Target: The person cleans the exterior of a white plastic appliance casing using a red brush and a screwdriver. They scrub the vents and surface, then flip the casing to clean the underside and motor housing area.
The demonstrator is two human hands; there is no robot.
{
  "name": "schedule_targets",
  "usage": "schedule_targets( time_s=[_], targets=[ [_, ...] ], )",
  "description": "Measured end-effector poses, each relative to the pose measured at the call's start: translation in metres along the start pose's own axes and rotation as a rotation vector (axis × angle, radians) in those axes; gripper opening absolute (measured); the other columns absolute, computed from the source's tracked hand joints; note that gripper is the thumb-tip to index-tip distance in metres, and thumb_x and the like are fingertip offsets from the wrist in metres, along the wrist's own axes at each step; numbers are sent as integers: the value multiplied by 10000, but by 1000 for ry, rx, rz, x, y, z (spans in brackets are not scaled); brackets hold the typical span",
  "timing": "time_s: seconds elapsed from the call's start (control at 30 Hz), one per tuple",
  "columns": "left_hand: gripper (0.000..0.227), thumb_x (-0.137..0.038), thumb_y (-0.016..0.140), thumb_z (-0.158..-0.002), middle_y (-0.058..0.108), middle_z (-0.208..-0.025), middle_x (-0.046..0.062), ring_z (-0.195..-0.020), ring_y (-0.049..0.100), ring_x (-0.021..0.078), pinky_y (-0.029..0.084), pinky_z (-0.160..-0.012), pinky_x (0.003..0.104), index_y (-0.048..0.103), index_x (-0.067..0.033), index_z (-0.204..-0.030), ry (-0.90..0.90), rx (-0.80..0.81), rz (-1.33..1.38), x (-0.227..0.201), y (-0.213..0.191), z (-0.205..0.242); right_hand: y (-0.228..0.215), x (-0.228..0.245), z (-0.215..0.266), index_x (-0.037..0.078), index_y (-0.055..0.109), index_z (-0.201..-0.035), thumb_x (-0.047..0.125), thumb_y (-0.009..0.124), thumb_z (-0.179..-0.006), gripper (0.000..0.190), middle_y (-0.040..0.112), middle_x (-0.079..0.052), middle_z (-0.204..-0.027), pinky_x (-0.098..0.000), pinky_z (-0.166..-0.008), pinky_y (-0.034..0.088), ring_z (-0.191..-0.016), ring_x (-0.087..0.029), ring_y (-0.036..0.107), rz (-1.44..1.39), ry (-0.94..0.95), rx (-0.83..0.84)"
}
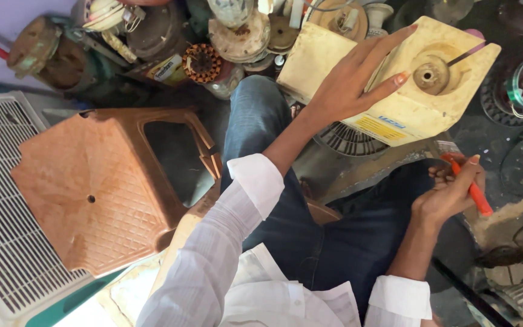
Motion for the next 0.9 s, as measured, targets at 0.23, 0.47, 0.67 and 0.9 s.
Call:
schedule_targets(
  time_s=[0.23,0.47,0.67,0.9],
  targets=[
    [548,-419,612,-1120,562,-1498,82,-1340,596,273,495,-1163,366,372,-184,-1553,-48,-61,38,11,3,3,2,4,2,25,592,-1075,281,539,-1212,295,717,-142,-1010,-275,-634,467,-710,-164,592,47,-17,9],
    [592,-411,645,-1110,578,-1445,82,-1320,594,250,500,-1157,358,388,-196,-1599,-45,-47,-16,19,12,7,-14,-10,1,18,632,-1069,286,536,-1201,314,718,-134,-1012,-269,-646,465,-714,-149,582,-126,67,-30],
    [504,-348,656,-1097,590,-1432,157,-1319,596,337,479,-1160,405,456,-105,-1490,-73,-112,3,42,21,9,-31,-42,-12,103,636,-1002,329,547,-1132,275,675,-39,-858,-197,-601,430,-652,-104,563,-965,342,61],
    [326,-258,661,-1095,647,-1250,205,-1193,617,397,498,-1063,437,577,-29,-1312,-146,-76,-6,64,20,20,-41,-59,-6,66,609,-1047,290,599,-1126,238,643,-48,-871,-278,-645,438,-691,-146,543,-752,308,-120]
  ],
)
Point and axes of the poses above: each hand's wrist, its own z-axis away from the middle knuckle, its own y-axis out of the palm, x = y × z, the point moved 10 cm from there along -z, towards the middle knuckle
